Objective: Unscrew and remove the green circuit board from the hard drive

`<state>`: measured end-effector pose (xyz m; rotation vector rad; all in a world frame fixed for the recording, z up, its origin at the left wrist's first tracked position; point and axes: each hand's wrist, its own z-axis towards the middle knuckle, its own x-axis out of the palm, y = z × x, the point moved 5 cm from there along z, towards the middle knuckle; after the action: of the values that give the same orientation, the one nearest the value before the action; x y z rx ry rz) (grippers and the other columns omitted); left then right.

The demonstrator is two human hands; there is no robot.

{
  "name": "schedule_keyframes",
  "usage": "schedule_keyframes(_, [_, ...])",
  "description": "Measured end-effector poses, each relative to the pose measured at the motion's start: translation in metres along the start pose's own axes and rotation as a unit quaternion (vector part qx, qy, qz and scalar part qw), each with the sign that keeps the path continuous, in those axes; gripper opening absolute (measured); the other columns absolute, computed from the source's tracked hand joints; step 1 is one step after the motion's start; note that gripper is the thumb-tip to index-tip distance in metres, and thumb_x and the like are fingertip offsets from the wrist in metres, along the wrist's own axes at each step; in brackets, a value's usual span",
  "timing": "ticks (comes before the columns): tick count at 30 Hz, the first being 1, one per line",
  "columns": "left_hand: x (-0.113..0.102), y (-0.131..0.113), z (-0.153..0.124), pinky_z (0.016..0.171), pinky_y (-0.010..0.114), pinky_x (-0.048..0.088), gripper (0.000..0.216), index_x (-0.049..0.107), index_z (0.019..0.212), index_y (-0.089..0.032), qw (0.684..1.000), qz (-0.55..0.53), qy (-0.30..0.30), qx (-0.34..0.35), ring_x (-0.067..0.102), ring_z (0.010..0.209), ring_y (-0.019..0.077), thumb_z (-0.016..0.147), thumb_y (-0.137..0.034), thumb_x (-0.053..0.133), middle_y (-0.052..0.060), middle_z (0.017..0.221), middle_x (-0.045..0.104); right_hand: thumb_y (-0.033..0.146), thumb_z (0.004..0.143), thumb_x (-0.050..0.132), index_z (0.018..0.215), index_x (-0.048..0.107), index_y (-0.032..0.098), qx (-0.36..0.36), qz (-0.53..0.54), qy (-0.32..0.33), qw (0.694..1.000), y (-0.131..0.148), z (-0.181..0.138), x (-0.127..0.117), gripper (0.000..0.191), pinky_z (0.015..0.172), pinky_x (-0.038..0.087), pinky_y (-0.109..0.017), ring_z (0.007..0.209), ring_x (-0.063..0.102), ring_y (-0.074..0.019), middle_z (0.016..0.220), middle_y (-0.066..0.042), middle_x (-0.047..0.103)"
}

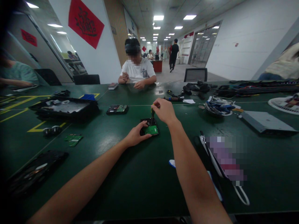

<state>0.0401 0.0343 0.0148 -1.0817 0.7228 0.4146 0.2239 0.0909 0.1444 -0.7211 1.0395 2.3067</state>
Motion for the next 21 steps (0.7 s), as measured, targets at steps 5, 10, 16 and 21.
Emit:
schedule_keyframes(5, [-0.0006,-0.0011,-0.0005,0.120,0.048,0.036,0.065,0.056,0.132,-0.023,1.000,0.000,0.000,0.002,0.041,0.147,0.0308,0.079,-0.054,0.076,0.012,0.156,0.047,0.025,0.086,0.069,0.094,0.068,0.021,0.010,0.008,-0.011,1.000,-0.0007,-0.0004,0.0004,0.009,0.085,0.056,-0.039,0.086,0.071,-0.0217,0.093,-0.006,0.075])
schedule_keyframes(10, [-0.0003,-0.0008,-0.0001,0.121,0.049,0.035,0.064,0.056,0.132,-0.024,1.000,0.002,0.002,-0.005,0.041,0.147,0.0315,0.079,-0.053,0.077,0.012,0.156,0.046,0.028,0.086,0.070,0.094,0.067,0.022,0.023,0.028,-0.010,0.999,-0.0015,-0.0008,0.0010,0.011,0.083,0.057,-0.038,0.085,0.071,-0.0214,0.092,-0.005,0.075])
schedule_keyframes(16, [-0.0019,-0.0036,-0.0005,0.120,0.047,0.036,0.062,0.057,0.130,-0.023,1.000,-0.003,0.001,0.004,0.041,0.147,0.0308,0.079,-0.053,0.077,0.012,0.156,0.047,0.027,0.087,0.067,0.098,0.069,0.022,-0.007,0.008,-0.002,1.000,0.0015,-0.0006,0.0017,0.012,0.083,0.057,-0.037,0.087,0.071,-0.0210,0.095,-0.006,0.075])
schedule_keyframes(21, [-0.0016,-0.0033,-0.0006,0.121,0.047,0.035,0.064,0.056,0.132,-0.023,1.000,-0.004,0.005,0.000,0.040,0.148,0.0307,0.079,-0.053,0.076,0.012,0.156,0.046,0.028,0.087,0.068,0.096,0.069,0.021,0.015,0.011,-0.013,1.000,-0.0026,-0.0012,0.0009,0.011,0.084,0.057,-0.039,0.089,0.071,-0.0223,0.096,-0.006,0.075])
